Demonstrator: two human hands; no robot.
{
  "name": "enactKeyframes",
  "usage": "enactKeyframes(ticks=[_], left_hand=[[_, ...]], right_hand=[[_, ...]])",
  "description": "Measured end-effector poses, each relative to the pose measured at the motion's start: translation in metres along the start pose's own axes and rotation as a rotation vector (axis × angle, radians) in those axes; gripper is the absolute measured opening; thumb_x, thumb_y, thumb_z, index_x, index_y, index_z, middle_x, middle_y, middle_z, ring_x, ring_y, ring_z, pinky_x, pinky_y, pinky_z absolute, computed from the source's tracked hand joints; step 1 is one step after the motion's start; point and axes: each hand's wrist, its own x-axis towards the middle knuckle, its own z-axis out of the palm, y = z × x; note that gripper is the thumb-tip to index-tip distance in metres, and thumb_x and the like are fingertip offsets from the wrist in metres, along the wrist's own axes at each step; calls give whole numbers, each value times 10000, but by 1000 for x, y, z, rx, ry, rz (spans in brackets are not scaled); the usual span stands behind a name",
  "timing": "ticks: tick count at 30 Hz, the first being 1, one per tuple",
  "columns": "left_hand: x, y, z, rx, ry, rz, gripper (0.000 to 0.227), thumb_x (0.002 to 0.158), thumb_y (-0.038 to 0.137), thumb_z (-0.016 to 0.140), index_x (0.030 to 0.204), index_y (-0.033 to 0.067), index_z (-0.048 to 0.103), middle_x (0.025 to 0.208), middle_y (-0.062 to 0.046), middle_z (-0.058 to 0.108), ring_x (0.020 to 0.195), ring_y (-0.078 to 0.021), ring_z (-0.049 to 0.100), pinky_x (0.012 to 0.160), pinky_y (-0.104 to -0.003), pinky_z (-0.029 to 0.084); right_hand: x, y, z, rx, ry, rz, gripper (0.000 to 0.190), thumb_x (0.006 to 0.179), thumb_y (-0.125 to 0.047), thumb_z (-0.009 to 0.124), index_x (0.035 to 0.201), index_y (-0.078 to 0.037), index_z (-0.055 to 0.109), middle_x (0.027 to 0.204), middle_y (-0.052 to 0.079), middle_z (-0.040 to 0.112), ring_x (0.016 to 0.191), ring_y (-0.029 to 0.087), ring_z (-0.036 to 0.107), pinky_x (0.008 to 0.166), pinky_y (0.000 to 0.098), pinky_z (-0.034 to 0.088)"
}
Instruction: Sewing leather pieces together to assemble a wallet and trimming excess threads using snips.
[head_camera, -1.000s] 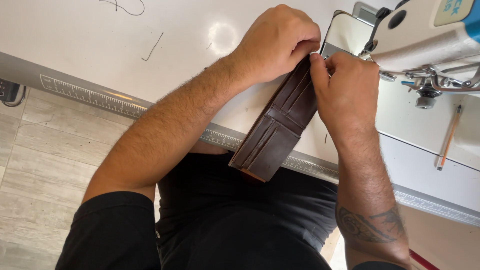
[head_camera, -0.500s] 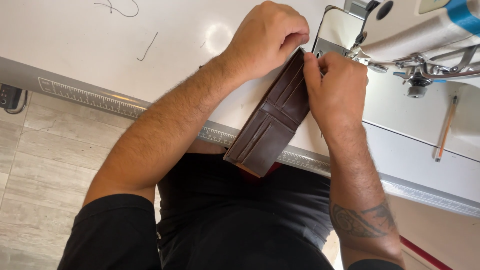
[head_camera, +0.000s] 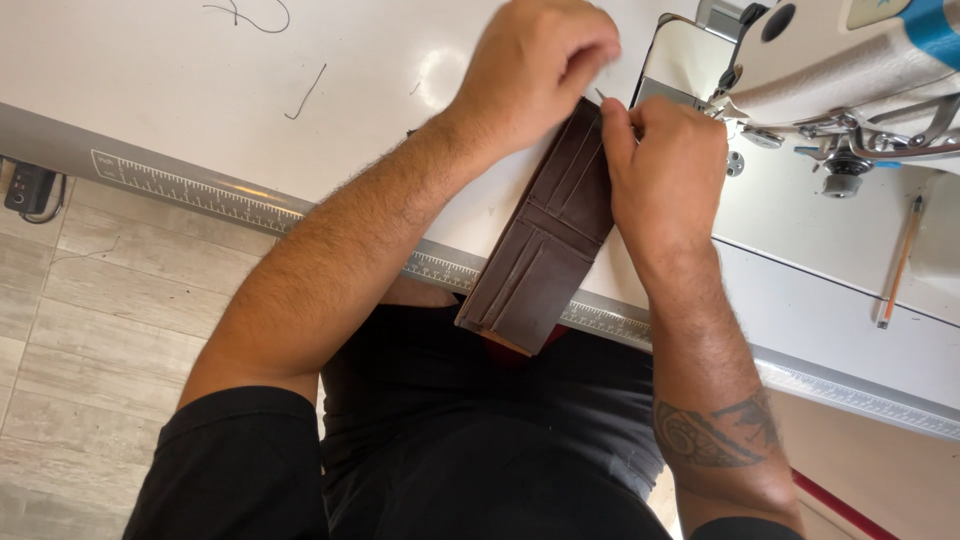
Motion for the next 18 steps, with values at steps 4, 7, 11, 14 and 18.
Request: enactKeyframes(ticks=[4,7,11,14,18], left_hand=[[-19,-46,1,597,123,-222,147,880,245,719,787,173,632,662,-25,630,555,-303,585,461,-463,412],[-18,-45,-10,817,37,-223,254,692,-39,685,807,119,523,765,-40,547,652,-251,498,506,-436,354],[-16,0,-15,786,-138,-352,298,864,423,844,864,161,703,886,-19,641,865,-265,591,732,-471,415],[-12,31,-9,564,-277,-439,370,868,535,838,834,171,781,915,-11,622,948,-237,551,863,-474,380],[-22,33,11,481,-400,-476,411,759,478,938,902,176,698,983,-3,520,963,-259,472,793,-455,409]], right_hand=[[-27,-12,-27,173,42,40,493,1175,-156,646,740,-39,446,627,54,422,592,208,344,573,409,291],[-56,-11,-40,232,81,54,419,1133,-142,602,744,-10,521,635,55,456,602,193,397,570,391,314],[-98,0,-53,297,122,32,326,1093,-174,570,856,37,644,726,103,578,667,228,531,610,382,388],[-121,12,-63,344,167,20,465,1111,-317,504,861,50,639,717,106,566,651,226,523,588,360,377],[-133,19,-66,421,195,32,502,1089,-366,490,868,57,646,741,112,589,671,229,545,608,346,403]])
